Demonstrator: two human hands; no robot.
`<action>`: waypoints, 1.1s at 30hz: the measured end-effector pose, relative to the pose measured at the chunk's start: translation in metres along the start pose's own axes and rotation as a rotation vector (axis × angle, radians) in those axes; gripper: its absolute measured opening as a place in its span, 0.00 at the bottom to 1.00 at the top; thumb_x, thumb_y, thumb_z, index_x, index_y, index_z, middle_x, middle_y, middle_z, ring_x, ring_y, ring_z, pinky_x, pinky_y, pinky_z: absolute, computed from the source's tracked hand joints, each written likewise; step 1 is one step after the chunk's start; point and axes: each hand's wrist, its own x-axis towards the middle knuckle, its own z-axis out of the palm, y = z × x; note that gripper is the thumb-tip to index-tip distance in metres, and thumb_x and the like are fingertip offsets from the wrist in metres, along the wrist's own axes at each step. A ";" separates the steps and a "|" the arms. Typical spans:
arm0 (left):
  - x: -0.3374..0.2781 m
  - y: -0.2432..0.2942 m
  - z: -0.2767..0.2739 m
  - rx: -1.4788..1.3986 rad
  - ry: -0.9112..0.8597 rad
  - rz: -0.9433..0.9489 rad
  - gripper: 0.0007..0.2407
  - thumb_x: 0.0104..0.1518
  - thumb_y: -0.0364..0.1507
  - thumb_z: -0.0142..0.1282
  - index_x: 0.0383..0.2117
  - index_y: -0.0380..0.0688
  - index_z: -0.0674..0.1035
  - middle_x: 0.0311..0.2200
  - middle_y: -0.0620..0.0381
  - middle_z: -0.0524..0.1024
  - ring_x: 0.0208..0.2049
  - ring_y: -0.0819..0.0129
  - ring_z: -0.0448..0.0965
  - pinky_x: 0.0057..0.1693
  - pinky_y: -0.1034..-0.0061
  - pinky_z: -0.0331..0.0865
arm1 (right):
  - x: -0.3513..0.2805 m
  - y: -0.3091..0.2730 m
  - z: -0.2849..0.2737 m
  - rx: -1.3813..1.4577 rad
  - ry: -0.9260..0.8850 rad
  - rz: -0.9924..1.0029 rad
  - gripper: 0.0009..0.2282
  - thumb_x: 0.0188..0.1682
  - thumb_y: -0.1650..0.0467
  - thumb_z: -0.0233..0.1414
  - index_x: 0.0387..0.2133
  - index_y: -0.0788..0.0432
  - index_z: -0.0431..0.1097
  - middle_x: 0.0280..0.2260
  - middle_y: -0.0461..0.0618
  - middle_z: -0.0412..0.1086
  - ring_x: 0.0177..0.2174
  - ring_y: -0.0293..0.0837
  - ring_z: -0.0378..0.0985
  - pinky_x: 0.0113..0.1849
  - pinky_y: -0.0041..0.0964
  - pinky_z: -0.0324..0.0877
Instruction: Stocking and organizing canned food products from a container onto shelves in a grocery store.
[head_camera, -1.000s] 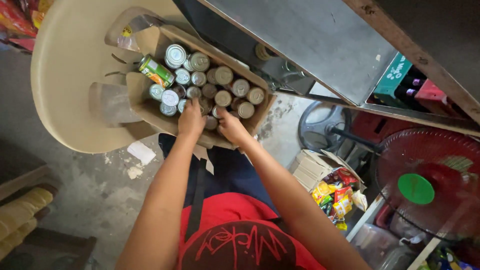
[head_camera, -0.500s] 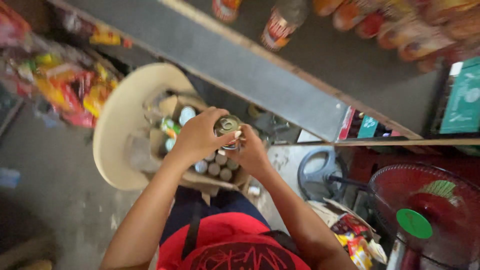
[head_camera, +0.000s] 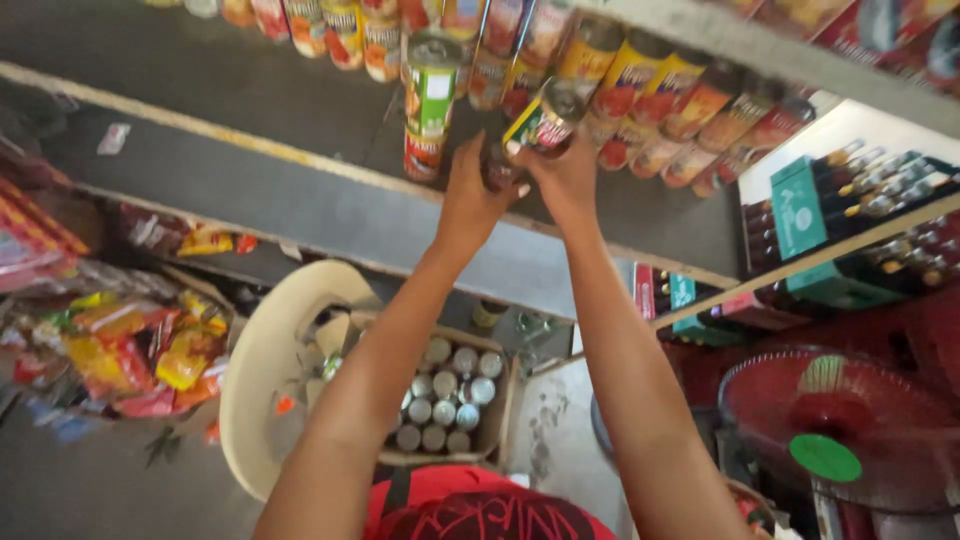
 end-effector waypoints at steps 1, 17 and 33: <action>0.004 -0.009 0.008 -0.007 0.009 0.021 0.36 0.49 0.26 0.73 0.64 0.32 0.62 0.54 0.36 0.68 0.54 0.43 0.71 0.60 0.60 0.68 | 0.005 -0.005 0.003 -0.006 0.001 -0.023 0.21 0.46 0.76 0.68 0.51 0.67 0.69 0.45 0.53 0.76 0.44 0.42 0.79 0.48 0.39 0.76; 0.019 0.002 0.006 -0.300 0.039 -0.308 0.23 0.47 0.19 0.68 0.52 0.33 0.74 0.44 0.49 0.76 0.37 0.66 0.82 0.38 0.74 0.79 | 0.003 -0.012 0.014 -0.418 -0.002 0.055 0.26 0.39 0.72 0.68 0.49 0.63 0.64 0.41 0.50 0.77 0.40 0.40 0.81 0.42 0.36 0.76; 0.005 -0.021 0.015 -0.312 -0.046 -0.359 0.24 0.51 0.23 0.66 0.57 0.35 0.74 0.33 0.48 0.83 0.31 0.68 0.84 0.41 0.72 0.78 | 0.001 -0.006 0.009 -0.413 -0.014 -0.008 0.26 0.41 0.73 0.68 0.50 0.63 0.63 0.41 0.52 0.76 0.40 0.40 0.79 0.42 0.36 0.75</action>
